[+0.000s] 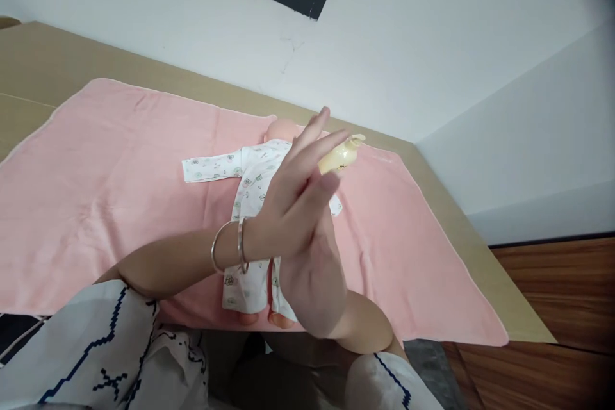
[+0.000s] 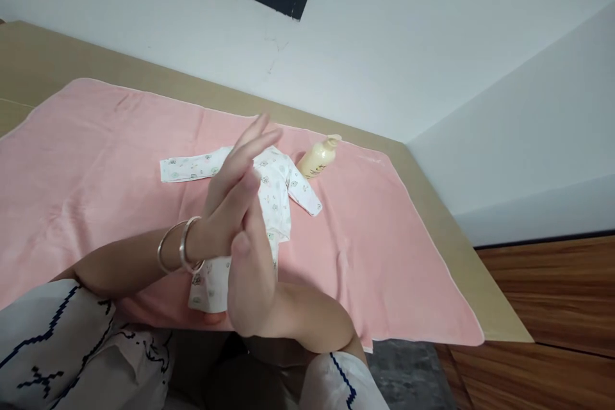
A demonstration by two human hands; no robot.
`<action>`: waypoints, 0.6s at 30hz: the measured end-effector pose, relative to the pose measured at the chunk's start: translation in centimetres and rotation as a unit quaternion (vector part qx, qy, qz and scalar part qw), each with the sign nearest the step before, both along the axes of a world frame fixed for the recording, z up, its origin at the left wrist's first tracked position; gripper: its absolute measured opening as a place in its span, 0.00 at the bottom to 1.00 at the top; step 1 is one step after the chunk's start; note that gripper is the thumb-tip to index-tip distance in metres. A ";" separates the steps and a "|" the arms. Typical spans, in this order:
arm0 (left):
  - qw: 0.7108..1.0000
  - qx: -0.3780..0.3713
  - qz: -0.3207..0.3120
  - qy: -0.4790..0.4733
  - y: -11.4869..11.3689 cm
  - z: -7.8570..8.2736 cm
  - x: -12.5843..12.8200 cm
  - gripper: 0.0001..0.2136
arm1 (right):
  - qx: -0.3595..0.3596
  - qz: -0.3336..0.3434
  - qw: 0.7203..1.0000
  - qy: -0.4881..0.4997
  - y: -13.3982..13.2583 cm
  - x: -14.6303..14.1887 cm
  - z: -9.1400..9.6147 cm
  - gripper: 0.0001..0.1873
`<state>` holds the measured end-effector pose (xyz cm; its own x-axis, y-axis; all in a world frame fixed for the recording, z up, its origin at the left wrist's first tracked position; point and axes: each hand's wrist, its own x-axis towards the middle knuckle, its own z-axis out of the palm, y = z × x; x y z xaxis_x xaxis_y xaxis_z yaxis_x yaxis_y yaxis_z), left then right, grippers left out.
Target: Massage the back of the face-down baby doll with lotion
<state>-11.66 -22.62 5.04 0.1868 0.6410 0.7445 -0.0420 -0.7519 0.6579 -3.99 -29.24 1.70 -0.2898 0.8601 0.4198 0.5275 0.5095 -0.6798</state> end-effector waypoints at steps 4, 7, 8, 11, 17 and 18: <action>0.997 -0.057 0.042 -0.024 5.0 -3.2 1.3 0.23 | -0.053 -0.024 0.979 0.196 2.2 -0.4 1.2 0.30; 0.995 -0.068 0.072 -0.024 8.5 -5.2 1.4 0.23 | -0.116 0.010 0.967 0.228 5.1 0.4 1.4 0.29; 0.993 -0.075 0.082 -0.026 9.6 -5.8 1.2 0.22 | -0.135 0.012 0.965 0.225 6.2 0.9 1.1 0.30; 0.978 -0.121 0.164 -0.033 12.4 -7.7 0.6 0.18 | -0.115 -0.047 0.975 0.184 8.9 2.3 -0.3 0.31; 0.945 -0.187 0.268 0.020 15.0 -11.8 0.1 0.14 | 0.033 -0.070 0.990 -0.118 13.0 3.8 -3.7 0.26; 0.948 -0.178 0.261 0.038 14.9 -12.2 0.2 0.14 | 0.033 -0.061 0.986 -0.152 13.7 4.2 -4.2 0.26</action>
<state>-11.44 -7.75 -7.20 -0.1804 0.8691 0.4606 0.3328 -0.3867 0.8601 0.19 -15.51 -2.48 -0.3058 0.8706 0.3854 0.7619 0.4666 -0.4493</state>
